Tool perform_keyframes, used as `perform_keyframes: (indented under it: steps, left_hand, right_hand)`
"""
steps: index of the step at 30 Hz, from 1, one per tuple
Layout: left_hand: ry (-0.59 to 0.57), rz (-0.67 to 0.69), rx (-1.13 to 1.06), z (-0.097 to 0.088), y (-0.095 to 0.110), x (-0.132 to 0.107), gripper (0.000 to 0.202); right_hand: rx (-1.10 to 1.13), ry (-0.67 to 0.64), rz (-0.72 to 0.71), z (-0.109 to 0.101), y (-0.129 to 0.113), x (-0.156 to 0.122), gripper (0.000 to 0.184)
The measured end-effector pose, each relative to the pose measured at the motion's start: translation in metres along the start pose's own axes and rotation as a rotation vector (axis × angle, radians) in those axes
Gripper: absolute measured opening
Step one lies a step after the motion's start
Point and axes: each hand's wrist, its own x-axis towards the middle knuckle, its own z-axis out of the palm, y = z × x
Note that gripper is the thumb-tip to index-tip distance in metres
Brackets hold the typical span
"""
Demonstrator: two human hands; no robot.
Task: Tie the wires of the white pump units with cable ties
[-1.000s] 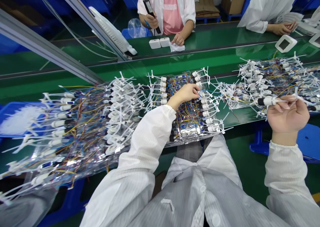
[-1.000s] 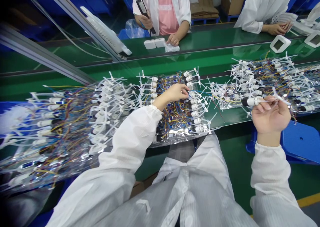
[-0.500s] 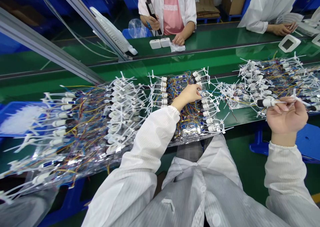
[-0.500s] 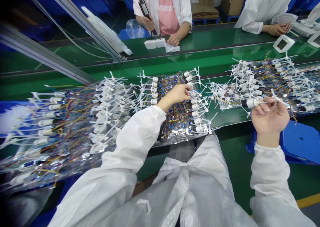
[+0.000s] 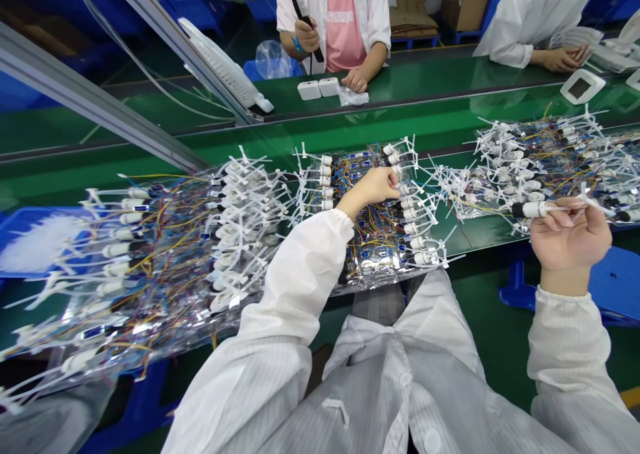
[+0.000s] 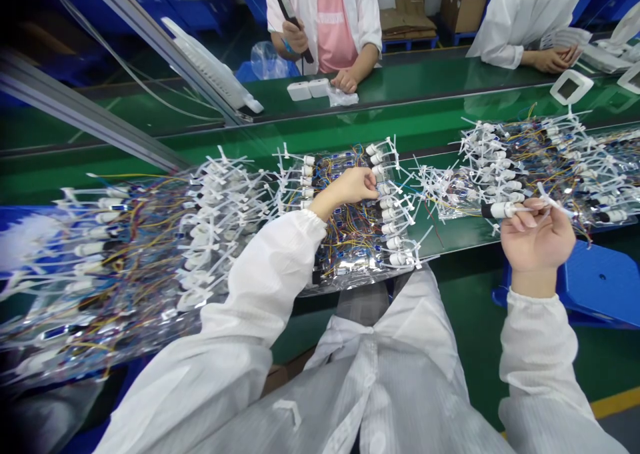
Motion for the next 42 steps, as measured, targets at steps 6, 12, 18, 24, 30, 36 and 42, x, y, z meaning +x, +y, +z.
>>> perform_keyframes:
  steps: [6,12,18,24,30,36,42]
  left_hand:
    - [0.103,0.061,0.040,-0.047,0.007,-0.015,0.017]
    - [0.068,0.057,-0.383,-0.063,0.030,-0.062,0.017]
    - [-0.148,-0.025,-1.215,-0.016,0.065,-0.126,0.042]
    - [-0.174,-0.109,-1.594,0.044,0.109,-0.183,0.046]
    - [-0.259,-0.184,-1.555,0.107,0.115,-0.203,0.043]
    - [-0.215,-0.166,-1.373,0.141,0.115,-0.213,0.039]
    - [-0.148,-0.096,-1.269,0.152,0.112,-0.221,0.033]
  right_hand:
    - [-0.064,0.083,0.000,0.014,-0.005,-0.011,0.044]
    - [0.159,0.208,0.134,0.058,-0.003,-0.035,0.018]
    - [0.300,0.255,0.253,0.076,0.008,-0.052,0.014]
    - [0.176,0.242,0.236,0.100,0.014,-0.100,0.014]
    - [0.070,0.256,0.255,0.117,0.027,-0.152,0.028]
    - [0.010,0.173,0.272,0.127,0.041,-0.189,0.036]
    - [-0.101,0.162,0.196,0.139,0.046,-0.204,0.040]
